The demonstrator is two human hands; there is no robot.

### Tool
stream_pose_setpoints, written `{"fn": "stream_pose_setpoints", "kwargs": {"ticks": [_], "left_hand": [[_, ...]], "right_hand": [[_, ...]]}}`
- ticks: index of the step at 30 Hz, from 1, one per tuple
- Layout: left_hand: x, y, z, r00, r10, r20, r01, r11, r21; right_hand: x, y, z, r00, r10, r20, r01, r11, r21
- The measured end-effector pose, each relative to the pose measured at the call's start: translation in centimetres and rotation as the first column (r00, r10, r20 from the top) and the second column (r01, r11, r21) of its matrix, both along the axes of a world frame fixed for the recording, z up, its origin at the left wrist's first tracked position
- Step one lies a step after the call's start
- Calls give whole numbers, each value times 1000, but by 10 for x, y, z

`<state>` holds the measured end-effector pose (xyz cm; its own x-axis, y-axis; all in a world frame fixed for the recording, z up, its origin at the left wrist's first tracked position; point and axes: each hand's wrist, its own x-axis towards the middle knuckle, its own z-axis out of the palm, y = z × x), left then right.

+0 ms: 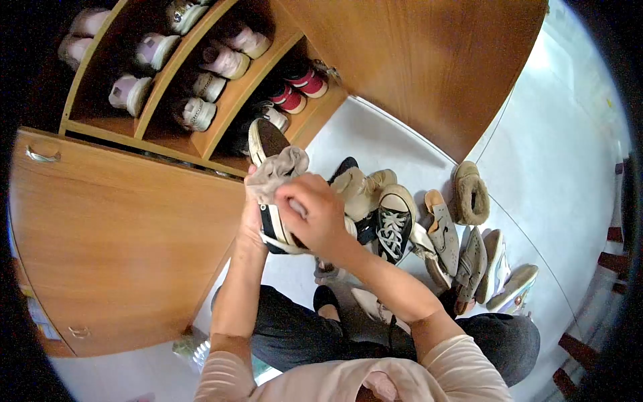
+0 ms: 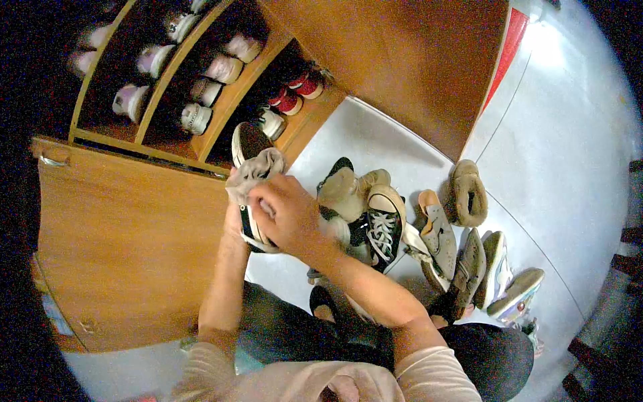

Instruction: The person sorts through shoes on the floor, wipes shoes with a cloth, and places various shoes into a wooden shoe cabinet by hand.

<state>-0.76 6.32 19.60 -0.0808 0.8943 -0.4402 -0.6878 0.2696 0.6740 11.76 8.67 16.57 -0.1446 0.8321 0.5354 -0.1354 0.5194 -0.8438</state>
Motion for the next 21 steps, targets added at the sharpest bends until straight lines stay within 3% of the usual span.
{"fn": "stream_pose_setpoints", "kwargs": {"ticks": [2, 4, 6, 8, 10, 12, 14, 15, 17, 18, 21], "left_hand": [[7, -5, -3, 995, 45, -90, -54, 994, -94], [23, -9, 2, 967, -117, -228, 67, 975, -212], [32, -10, 4, 923, -200, -330, 132, 967, -216], [29, -9, 2, 936, -195, -294, 130, 966, -225], [29, -4, 8, 862, -115, -494, -34, 959, -282], [35, -2, 25, 870, -70, -489, -83, 955, -283], [23, -3, 17, 846, -93, -525, -57, 963, -262], [23, -2, 18, 845, -94, -527, -59, 962, -267], [24, 1, 21, 709, -106, -698, -52, 978, -203], [20, 1, 16, 709, -104, -698, -56, 978, -203], [13, 1, 6, 692, -99, -715, 65, 995, -74]], "right_hand": [[-1, 12, -2, 999, -46, -16, 45, 998, -38], [5, 36, -6, 974, -169, -149, 121, 949, -290], [14, 52, -11, 974, -180, -141, 134, 949, -286], [15, 55, -17, 973, -185, -138, 143, 951, -273], [15, 50, -23, 981, -30, -191, 15, 997, -79], [15, 36, -24, 984, 112, -140, -136, 976, -172], [0, 26, -43, 911, 193, -364, -328, 874, -359], [0, 20, -37, 910, 193, -367, -330, 872, -362], [2, 11, -25, 935, 118, -336, -245, 898, -367], [1, 10, -23, 934, 121, -336, -248, 896, -367], [-2, 12, -22, 968, -64, -242, -8, 958, -286]]}}
